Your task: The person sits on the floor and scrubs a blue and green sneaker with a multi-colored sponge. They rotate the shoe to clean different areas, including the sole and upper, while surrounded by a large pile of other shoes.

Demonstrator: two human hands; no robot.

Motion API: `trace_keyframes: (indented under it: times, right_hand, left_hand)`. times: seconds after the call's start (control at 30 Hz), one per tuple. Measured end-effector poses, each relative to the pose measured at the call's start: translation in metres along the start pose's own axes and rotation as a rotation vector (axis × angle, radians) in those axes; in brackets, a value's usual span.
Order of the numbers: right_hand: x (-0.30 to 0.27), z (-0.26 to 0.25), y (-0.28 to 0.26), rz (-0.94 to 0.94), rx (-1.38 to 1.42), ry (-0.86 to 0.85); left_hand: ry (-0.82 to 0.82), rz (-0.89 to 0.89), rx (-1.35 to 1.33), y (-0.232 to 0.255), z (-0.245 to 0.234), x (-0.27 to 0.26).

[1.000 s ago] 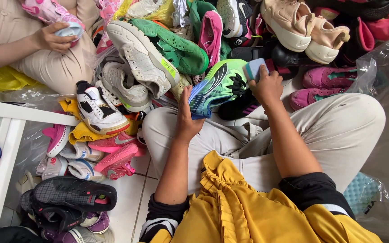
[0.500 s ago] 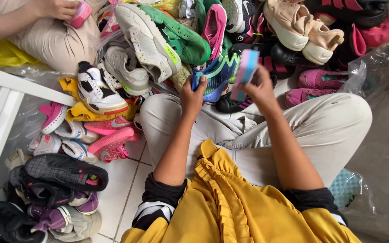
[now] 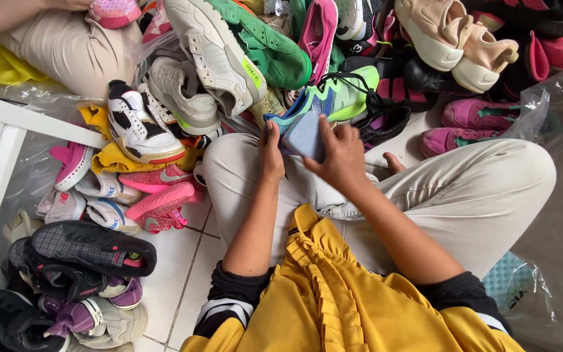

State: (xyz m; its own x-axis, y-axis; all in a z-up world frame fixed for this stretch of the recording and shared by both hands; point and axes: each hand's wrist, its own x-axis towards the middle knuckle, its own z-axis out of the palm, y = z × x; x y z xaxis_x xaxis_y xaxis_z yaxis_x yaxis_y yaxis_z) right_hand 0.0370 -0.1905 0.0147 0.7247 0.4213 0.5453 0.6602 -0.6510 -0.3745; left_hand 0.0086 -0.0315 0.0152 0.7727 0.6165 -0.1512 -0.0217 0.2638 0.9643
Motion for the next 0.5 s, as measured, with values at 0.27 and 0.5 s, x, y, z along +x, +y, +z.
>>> trace_keyframes:
  times: [0.27,0.5]
  right_hand:
    - [0.016,0.011,0.074,0.277,-0.114,0.014]
    - [0.018,0.016,0.110,0.488,-0.083,-0.028]
  left_hand:
    - [-0.055,0.040,0.161,-0.003,-0.010,0.000]
    - [-0.049,0.043,0.176,0.007,-0.005,-0.004]
